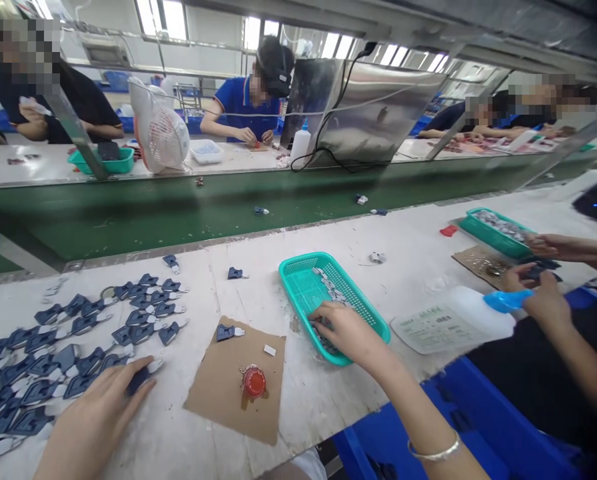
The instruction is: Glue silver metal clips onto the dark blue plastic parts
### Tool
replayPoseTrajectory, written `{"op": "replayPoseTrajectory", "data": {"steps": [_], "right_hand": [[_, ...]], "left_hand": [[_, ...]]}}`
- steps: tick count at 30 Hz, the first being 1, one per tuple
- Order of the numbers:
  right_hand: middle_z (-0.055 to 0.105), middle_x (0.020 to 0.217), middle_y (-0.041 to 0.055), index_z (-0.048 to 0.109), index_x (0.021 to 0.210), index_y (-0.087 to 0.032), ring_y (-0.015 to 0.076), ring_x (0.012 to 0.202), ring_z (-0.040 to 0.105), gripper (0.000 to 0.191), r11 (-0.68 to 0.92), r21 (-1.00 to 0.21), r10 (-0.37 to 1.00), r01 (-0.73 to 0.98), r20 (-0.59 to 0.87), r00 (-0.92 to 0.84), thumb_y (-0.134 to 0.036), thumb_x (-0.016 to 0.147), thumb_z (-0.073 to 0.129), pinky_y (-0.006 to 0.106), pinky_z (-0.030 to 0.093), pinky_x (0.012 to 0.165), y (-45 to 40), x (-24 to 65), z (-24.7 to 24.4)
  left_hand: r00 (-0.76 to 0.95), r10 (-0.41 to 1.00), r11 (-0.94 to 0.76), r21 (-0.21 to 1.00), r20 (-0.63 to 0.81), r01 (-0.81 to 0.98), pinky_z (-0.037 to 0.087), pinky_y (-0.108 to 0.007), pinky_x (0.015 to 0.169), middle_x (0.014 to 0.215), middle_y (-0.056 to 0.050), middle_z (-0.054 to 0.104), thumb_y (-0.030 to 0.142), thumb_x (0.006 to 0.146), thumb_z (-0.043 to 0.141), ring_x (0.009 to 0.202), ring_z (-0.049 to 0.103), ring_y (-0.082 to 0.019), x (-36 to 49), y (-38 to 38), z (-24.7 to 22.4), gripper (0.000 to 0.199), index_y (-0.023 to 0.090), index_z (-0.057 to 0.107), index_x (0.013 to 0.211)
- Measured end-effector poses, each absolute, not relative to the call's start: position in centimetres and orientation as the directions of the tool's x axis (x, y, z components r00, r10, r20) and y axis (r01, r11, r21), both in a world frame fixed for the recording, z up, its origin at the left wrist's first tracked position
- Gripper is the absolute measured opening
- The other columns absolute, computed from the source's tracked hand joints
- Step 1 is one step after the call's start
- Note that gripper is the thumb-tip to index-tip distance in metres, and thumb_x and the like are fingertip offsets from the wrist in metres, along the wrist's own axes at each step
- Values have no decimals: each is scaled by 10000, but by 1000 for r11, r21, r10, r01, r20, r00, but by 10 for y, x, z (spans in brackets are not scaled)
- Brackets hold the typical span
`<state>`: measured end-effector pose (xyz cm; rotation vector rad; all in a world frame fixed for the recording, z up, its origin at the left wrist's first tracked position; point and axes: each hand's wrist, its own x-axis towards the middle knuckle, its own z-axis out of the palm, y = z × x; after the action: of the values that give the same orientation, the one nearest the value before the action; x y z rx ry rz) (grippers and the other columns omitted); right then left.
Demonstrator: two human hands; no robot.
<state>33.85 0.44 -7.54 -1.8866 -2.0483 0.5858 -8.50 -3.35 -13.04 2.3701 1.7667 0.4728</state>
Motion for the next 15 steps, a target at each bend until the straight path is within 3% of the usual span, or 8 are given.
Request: {"op": "replayPoseTrajectory", "data": {"steps": [3, 5, 8, 10, 15], "right_hand": [[727, 863, 94, 745, 805, -203, 254, 822, 668, 176, 73, -503, 994, 861, -36, -105, -176, 821, 572, 350, 516, 732, 5, 343, -72], [727, 875, 85, 742, 899, -207, 234, 794, 668, 194, 62, -556, 997, 829, 2, -73, -245, 872, 554, 346, 533, 714, 0, 346, -69], [725, 911, 80, 750, 1008, -243, 240, 848, 673, 243, 15, -750, 997, 661, 61, 46, -373, 902, 575, 354, 565, 712, -14, 346, -63], [723, 945, 90, 782, 936, -259, 267, 903, 675, 232, -18, -872, 991, 490, 49, 124, -434, 851, 654, 355, 585, 694, -26, 345, -61], [731, 850, 83, 788, 855, -240, 251, 723, 716, 249, -142, -972, 920, 189, -59, 387, -431, 698, 811, 347, 636, 676, -55, 348, -67]], "left_hand": [[381, 890, -436, 220, 252, 873, 543, -398, 813, 1123, -109, 723, 467, 934, 455, 1016, 685, -314, -88, -28, -131, 353, 242, 659, 1113], [392, 873, -456, 198, 290, 868, 525, -411, 805, 1097, -126, 714, 481, 928, 465, 971, 681, -320, -84, -21, -123, 362, 228, 676, 1079], [379, 890, -442, 277, 253, 853, 515, -364, 761, 1070, -115, 706, 476, 927, 482, 944, 678, -295, -65, 1, -99, 344, 230, 682, 1058], [417, 888, -459, 363, 193, 811, 506, -343, 815, 1104, -102, 703, 435, 948, 460, 1017, 663, -283, -42, 27, -83, 316, 231, 675, 1058], [509, 842, -530, 456, 181, 715, 479, -362, 915, 1164, -113, 686, 350, 966, 416, 1086, 631, -272, 32, 130, -68, 311, 192, 650, 1098]]}}
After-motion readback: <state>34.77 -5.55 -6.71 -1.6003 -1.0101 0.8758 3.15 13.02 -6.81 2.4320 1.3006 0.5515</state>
